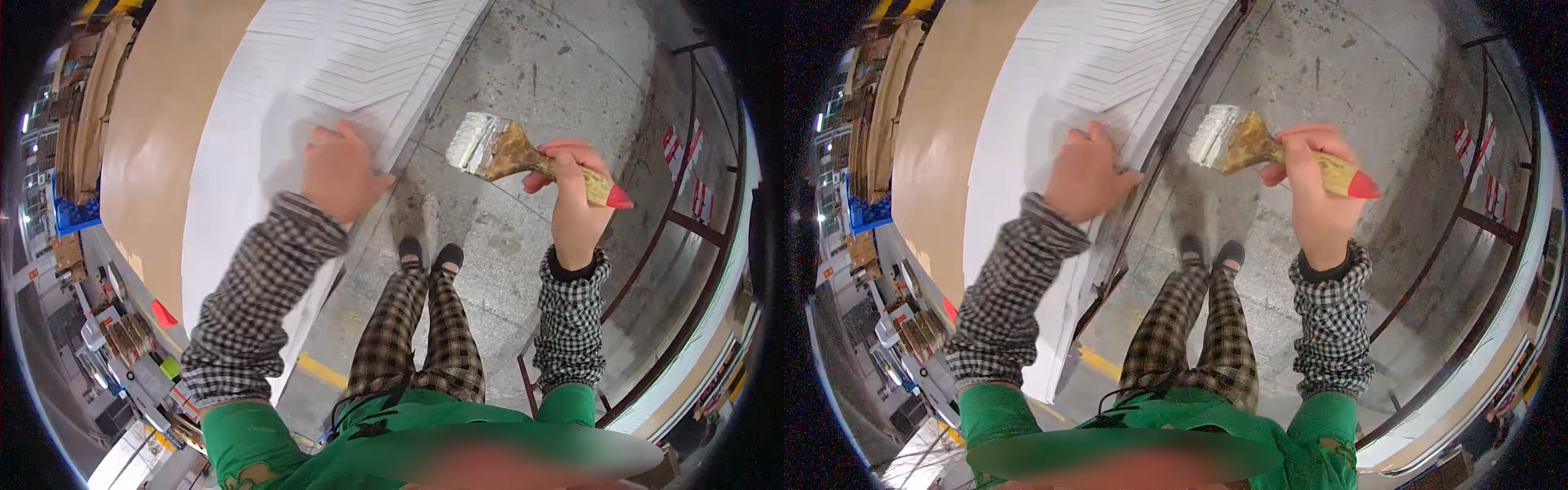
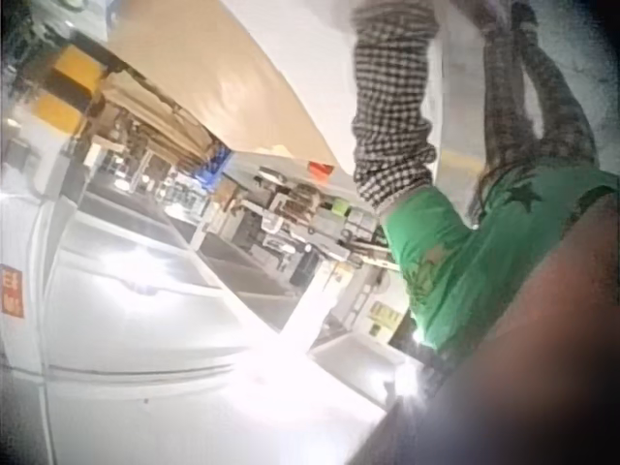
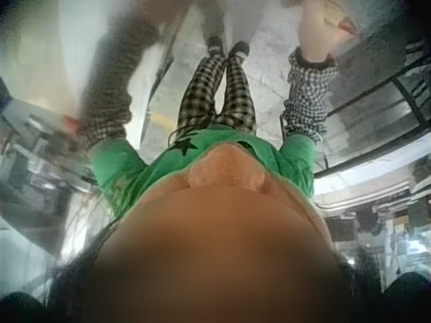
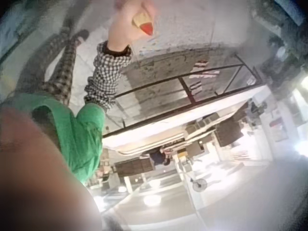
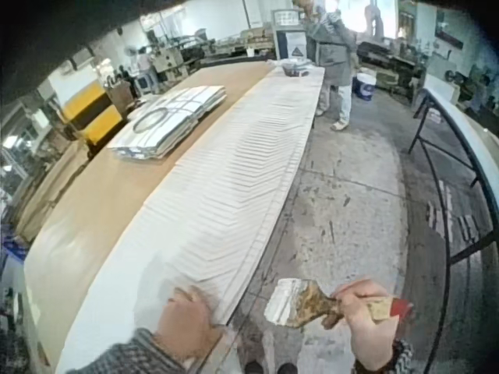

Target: Applying adhesive to the edges of a stack of paper sheets using a paintbrush.

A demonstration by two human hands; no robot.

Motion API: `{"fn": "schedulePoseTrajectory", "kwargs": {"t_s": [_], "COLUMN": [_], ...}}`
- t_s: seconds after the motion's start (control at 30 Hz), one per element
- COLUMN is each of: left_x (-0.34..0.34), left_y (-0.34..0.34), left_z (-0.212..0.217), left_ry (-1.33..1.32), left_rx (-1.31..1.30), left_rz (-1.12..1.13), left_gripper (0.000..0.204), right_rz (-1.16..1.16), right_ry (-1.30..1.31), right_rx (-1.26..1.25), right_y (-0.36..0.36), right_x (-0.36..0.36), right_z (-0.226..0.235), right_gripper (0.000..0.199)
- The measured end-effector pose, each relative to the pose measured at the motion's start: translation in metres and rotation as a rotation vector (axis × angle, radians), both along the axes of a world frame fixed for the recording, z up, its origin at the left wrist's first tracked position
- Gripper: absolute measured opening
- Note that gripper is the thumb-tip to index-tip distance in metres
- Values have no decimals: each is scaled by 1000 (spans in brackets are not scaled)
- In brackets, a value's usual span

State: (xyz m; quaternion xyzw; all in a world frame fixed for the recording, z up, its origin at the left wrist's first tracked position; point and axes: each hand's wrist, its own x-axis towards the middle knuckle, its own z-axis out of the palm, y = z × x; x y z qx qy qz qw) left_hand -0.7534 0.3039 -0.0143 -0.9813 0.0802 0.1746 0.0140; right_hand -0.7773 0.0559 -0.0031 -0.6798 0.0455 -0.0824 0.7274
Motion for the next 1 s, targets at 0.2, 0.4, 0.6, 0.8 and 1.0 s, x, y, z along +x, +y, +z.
{"fn": "schedulePoseTrajectory", "kwargs": {"t_s": [0.2, 0.4, 0.6, 0.8, 1.0], "left_x": [1, 22, 22, 20, 24], "left_y": [-21, 16, 16, 19, 6], "left_z": [-5, 21, 24, 20, 27], "left_ry": [108, 190, 185, 91, 185], "left_rx": [228, -270, -291, -371, -330], "left_rz": [237, -16, -44, -135, -15], "left_gripper": [60, 26, 19, 25, 23], "right_rz": [-8, -9, -18, -8, 68], "right_ry": [-19, -22, 14, 9, -58], "right_rx": [127, 117, 60, -33, -149], "right_y": [17, 38, 40, 41, 46], "right_x": [13, 40, 37, 36, 25], "right_z": [-11, -21, -18, -8, -14], "right_gripper": [9, 7, 8, 10, 6]}}
